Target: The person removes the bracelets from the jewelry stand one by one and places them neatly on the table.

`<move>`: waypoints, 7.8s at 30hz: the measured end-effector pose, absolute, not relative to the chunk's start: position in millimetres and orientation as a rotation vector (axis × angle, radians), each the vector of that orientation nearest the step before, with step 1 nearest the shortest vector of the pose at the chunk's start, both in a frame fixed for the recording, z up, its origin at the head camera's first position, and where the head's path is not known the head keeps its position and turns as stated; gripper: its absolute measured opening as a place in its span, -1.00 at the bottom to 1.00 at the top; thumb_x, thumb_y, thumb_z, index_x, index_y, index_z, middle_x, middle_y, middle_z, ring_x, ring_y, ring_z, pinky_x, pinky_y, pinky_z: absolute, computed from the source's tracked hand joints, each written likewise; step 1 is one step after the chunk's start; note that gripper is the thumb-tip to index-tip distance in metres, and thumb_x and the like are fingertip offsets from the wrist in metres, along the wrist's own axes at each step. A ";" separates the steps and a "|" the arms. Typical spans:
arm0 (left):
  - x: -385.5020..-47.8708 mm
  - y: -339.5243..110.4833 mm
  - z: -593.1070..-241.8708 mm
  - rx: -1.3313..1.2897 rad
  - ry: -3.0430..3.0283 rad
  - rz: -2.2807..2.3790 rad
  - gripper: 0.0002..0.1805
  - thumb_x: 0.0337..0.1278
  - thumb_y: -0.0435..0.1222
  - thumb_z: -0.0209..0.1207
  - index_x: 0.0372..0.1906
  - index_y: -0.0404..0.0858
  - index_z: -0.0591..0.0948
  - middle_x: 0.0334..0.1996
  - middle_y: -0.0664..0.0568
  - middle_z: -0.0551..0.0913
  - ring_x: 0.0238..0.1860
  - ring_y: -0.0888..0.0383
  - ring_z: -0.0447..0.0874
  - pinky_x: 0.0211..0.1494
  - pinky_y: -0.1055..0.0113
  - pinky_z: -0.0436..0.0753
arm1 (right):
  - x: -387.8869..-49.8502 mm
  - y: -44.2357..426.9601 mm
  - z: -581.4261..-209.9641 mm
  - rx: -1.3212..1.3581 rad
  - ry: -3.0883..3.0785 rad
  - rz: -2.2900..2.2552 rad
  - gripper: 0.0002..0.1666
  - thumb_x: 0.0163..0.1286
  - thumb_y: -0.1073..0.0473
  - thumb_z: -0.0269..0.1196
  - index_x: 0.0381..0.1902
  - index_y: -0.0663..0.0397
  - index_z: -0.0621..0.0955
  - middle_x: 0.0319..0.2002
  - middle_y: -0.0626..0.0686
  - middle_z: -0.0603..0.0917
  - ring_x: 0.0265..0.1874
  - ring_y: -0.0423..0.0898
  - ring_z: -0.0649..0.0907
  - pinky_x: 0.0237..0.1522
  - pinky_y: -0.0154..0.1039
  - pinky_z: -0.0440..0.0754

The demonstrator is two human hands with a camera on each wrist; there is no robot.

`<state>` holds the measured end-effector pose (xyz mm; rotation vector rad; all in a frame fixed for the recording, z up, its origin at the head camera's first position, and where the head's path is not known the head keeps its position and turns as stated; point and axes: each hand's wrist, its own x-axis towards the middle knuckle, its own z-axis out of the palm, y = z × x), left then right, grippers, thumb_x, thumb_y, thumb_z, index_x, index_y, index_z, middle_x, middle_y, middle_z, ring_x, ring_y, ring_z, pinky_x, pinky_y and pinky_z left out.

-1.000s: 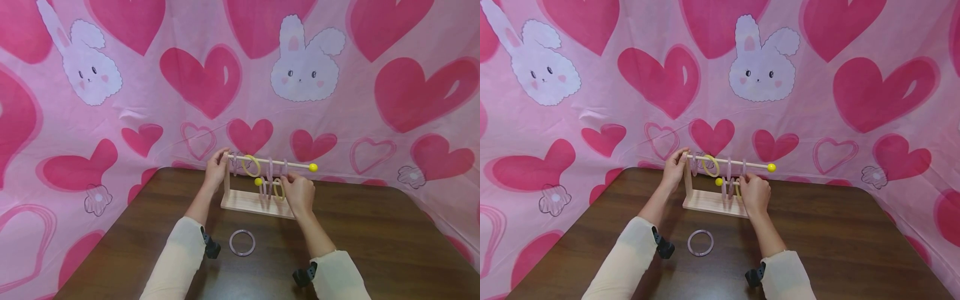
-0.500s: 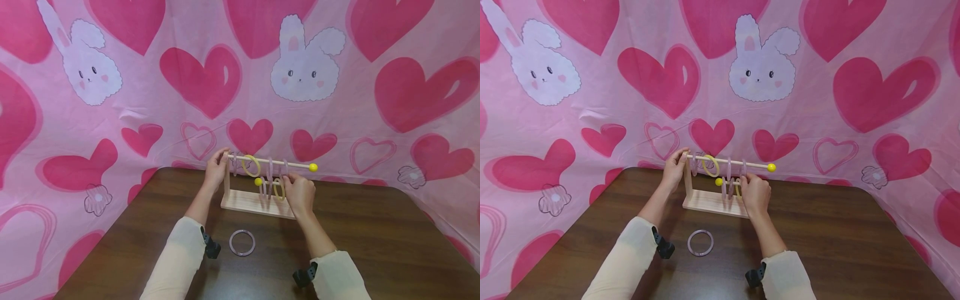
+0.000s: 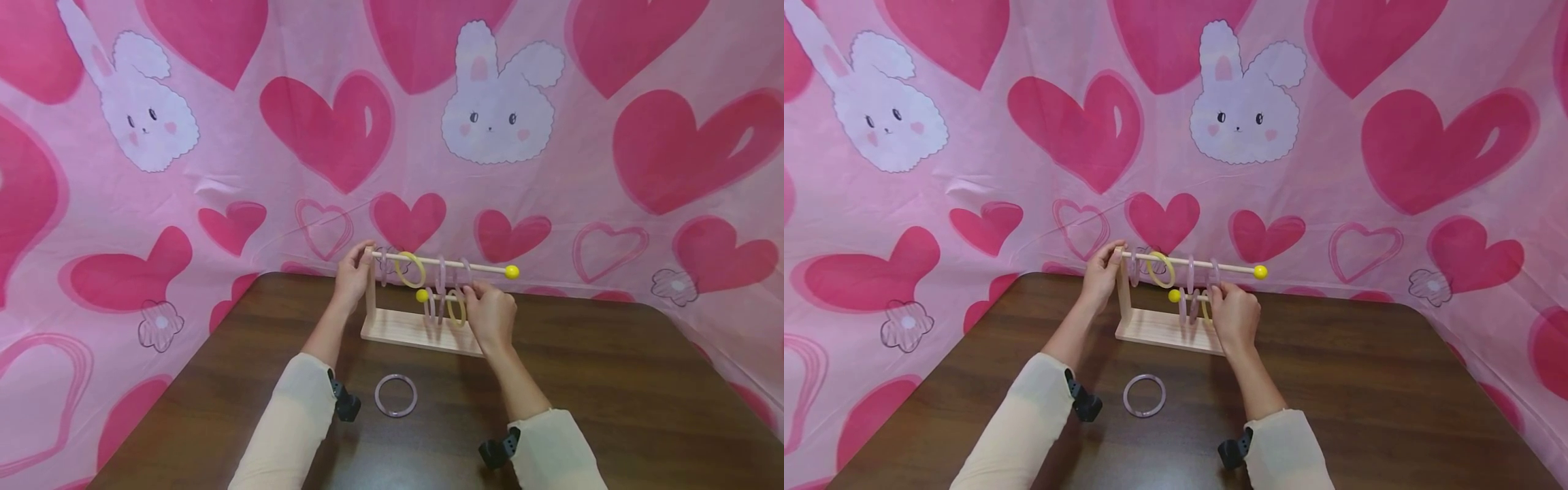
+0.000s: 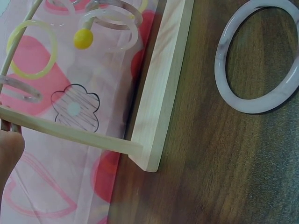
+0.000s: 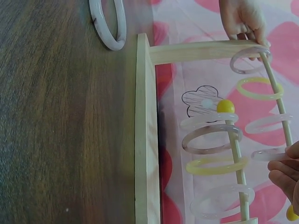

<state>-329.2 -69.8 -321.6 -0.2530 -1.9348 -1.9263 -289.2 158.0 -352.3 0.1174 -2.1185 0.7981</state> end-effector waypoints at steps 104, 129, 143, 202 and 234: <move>-356.5 -74.5 -344.3 -0.257 -1.884 -1.959 -0.67 0.28 -0.37 0.02 0.09 -0.40 0.49 0.03 -0.23 0.55 0.04 0.01 0.46 0.13 0.22 0.44 | -279.7 182.4 -344.3 0.045 -1.918 0.781 -0.83 0.06 0.26 0.38 -0.42 0.30 0.72 -0.54 0.20 0.68 -0.53 0.20 0.66 -0.52 0.06 0.51; -357.9 -74.3 -343.9 -0.262 -1.880 -1.975 -0.66 0.27 -0.37 0.02 0.11 -0.41 0.48 0.05 -0.25 0.53 0.06 -0.02 0.45 0.16 0.22 0.42 | -278.6 197.9 -345.4 -0.028 -1.909 0.821 -0.85 0.07 0.28 0.35 -0.42 0.31 0.71 -0.51 0.21 0.68 -0.48 0.19 0.67 -0.44 0.06 0.51; -358.5 -73.5 -345.9 -0.252 -1.885 -1.951 -0.67 0.26 -0.35 0.03 0.09 -0.37 0.51 0.02 -0.21 0.55 0.03 0.01 0.47 0.13 0.21 0.44 | -276.7 205.1 -348.9 -0.082 -1.902 0.828 -0.83 0.07 0.29 0.35 -0.39 0.33 0.71 -0.48 0.23 0.68 -0.44 0.19 0.66 -0.42 0.05 0.50; -356.9 -73.3 -344.7 -0.243 -1.889 -1.952 -0.67 0.26 -0.35 0.04 0.09 -0.38 0.50 0.00 -0.23 0.56 0.00 0.00 0.48 0.10 0.20 0.47 | -268.3 215.2 -336.3 -0.207 -1.727 0.921 -0.83 0.14 0.29 0.32 -0.35 0.35 0.70 -0.42 0.24 0.69 -0.47 -0.36 0.62 -0.42 -0.76 0.28; -356.2 -72.8 -344.2 -0.253 -1.858 -1.994 -0.68 0.27 -0.36 0.02 0.08 -0.39 0.50 0.02 -0.20 0.56 0.02 0.05 0.47 0.12 0.23 0.45 | -254.1 197.3 -324.7 -0.081 -1.674 1.682 -0.69 0.14 0.39 0.31 -0.22 0.60 0.57 -0.54 -0.01 0.68 -0.63 -0.37 0.63 -0.51 -0.45 0.59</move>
